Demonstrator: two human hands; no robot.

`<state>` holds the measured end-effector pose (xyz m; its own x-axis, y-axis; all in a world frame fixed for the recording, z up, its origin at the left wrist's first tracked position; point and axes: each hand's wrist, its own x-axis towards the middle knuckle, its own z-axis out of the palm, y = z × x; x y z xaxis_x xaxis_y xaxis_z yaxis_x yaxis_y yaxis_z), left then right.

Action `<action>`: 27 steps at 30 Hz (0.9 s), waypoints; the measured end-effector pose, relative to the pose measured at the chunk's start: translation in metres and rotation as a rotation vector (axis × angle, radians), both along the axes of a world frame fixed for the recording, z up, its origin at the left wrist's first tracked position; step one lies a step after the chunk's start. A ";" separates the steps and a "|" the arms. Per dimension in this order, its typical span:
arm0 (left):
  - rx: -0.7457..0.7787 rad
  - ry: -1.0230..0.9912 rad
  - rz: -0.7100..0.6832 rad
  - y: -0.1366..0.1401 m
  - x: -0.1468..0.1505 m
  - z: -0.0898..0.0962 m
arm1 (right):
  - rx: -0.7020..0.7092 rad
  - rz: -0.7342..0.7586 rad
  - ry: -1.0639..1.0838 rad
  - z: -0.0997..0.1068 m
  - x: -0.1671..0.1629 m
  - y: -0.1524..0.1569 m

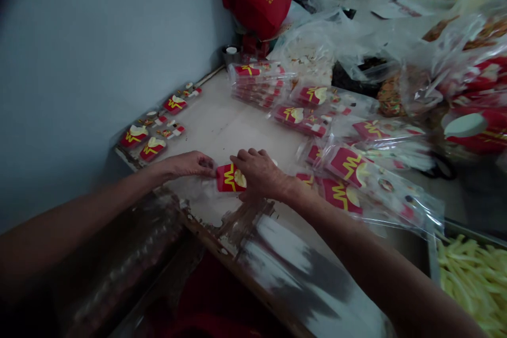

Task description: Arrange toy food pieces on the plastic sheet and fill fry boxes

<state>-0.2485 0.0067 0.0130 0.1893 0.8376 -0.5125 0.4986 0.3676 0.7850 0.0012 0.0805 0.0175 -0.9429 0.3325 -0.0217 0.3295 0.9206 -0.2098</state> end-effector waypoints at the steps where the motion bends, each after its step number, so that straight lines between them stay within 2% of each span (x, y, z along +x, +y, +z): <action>1: 0.006 -0.002 -0.077 0.008 0.000 0.002 | 0.010 -0.018 -0.004 -0.001 -0.001 -0.005; 5: 0.059 0.064 -0.441 0.049 0.011 0.006 | 0.010 -0.143 -0.032 -0.006 -0.004 -0.023; 7: 0.154 0.153 -0.551 0.065 0.019 0.007 | -0.009 -0.264 -0.055 -0.008 -0.006 -0.029; 9: 0.389 0.336 -0.499 0.068 0.028 0.008 | -0.022 -0.401 -0.067 -0.010 -0.009 -0.032; 12: 0.803 0.690 -0.186 0.045 0.039 0.008 | -0.034 -0.553 -0.059 -0.012 -0.022 -0.031; 14: 0.907 0.828 -0.053 0.020 0.044 0.004 | -0.048 -0.621 -0.055 -0.014 -0.031 -0.028; 18: 0.834 0.907 -0.083 -0.010 0.048 -0.012 | -0.024 -0.621 -0.086 -0.016 -0.027 -0.033; 23: 0.742 1.049 -0.215 0.001 0.046 -0.017 | 0.053 -0.594 -0.141 -0.019 0.012 -0.053; 25: 0.700 1.092 -0.283 0.007 0.053 -0.013 | 0.051 -0.618 -0.121 -0.020 0.019 -0.057; 27: 0.674 1.115 -0.282 0.005 0.066 -0.010 | 0.053 -0.652 -0.096 -0.021 0.018 -0.059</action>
<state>-0.1825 0.0122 0.0026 0.1502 0.9886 -0.0099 0.9832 -0.1504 -0.1031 0.0190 0.0211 -0.0036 -0.5429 0.8374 -0.0637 0.8377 0.5346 -0.1114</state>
